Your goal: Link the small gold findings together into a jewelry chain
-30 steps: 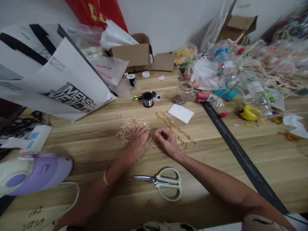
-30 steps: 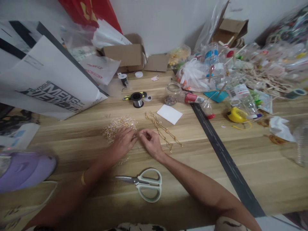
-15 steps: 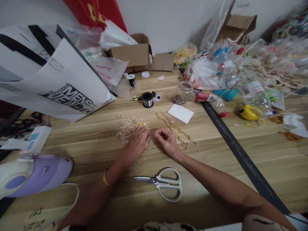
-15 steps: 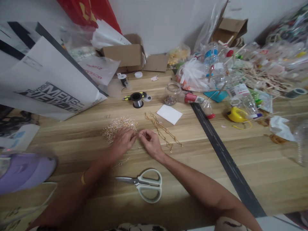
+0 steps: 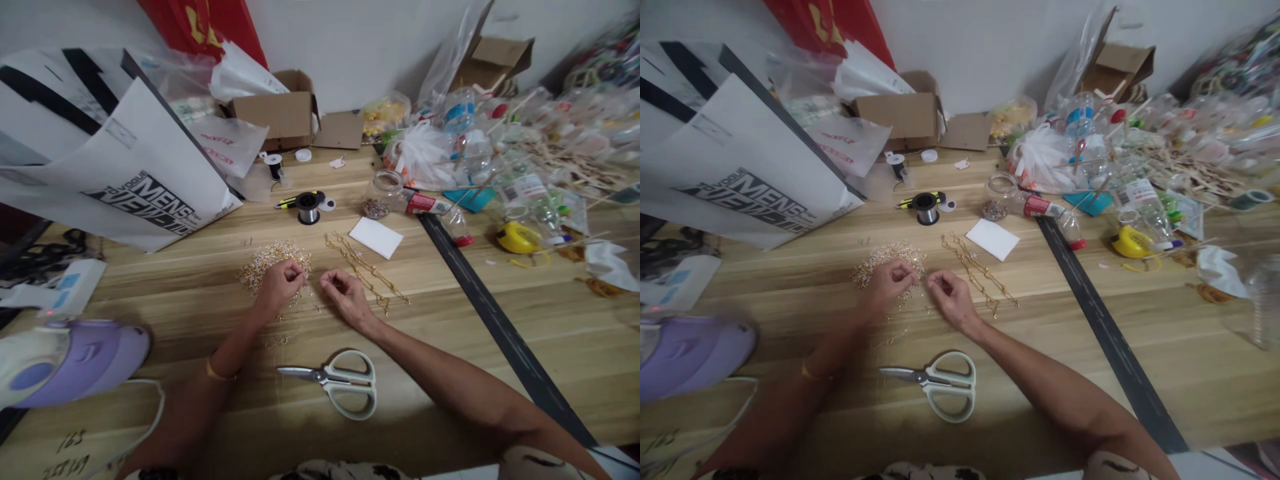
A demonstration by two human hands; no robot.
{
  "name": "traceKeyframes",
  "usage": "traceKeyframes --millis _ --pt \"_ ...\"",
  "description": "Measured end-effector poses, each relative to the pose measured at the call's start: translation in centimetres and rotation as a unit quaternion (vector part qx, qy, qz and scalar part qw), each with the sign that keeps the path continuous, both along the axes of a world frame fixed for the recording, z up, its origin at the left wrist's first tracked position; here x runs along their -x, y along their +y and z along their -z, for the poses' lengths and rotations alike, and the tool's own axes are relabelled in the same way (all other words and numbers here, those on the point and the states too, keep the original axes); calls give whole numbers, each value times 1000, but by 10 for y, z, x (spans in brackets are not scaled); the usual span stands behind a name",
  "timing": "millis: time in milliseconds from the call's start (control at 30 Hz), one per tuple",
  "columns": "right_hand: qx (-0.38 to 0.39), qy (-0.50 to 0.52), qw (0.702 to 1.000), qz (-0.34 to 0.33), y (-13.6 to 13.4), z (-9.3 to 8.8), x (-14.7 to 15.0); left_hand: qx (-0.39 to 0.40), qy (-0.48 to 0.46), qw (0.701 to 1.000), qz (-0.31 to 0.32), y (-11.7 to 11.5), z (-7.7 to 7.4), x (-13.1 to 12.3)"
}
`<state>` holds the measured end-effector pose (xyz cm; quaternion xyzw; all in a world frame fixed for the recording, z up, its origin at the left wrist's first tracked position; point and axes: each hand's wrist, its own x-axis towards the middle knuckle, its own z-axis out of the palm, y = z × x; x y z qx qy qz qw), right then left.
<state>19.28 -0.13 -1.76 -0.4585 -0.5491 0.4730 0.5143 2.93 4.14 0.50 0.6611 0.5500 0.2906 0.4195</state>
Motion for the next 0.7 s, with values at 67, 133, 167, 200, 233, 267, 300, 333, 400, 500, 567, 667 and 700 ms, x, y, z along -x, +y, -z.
traceKeyframes --millis 67,133,167,200,233,267,300,333,400,500,567,667,700 --pt "-1 -3 1000 -5 0 0 0 39 -68 997 -8 0 -2 0" --pt "-1 -3 1000 -9 0 1 0 68 -131 989 -15 1 -3 1" --pt "-2 -3 1000 -11 1 1 0 83 -156 984 -18 1 -4 2" --pt "-3 -3 1000 -15 1 2 0 98 -178 979 -20 1 -4 2" --pt "-5 -4 1000 -19 0 1 0 113 -198 973 -22 1 -5 3" --pt "-5 -7 1000 -26 0 1 0 130 -217 967 -24 1 -6 3" --pt "-5 -10 999 -34 -1 0 0 146 -234 961 -29 1 -6 4" --pt "-4 -13 999 -45 -1 0 0 161 -251 954 -33 1 -7 4" --pt "-1 -14 997 -73 -3 -1 1 181 -279 942 -39 0 -8 4" --pt "5 1 993 -115 -5 -2 3 191 -308 931 -34 0 -8 3" --pt "8 10 991 -131 -6 -3 4 196 -327 924 -29 0 -8 3" --pt "9 11 990 -144 -6 -3 4 205 -353 913 -32 1 -8 2" --pt "10 10 989 -145 -6 -4 4 206 -359 910 -35 2 -8 2"
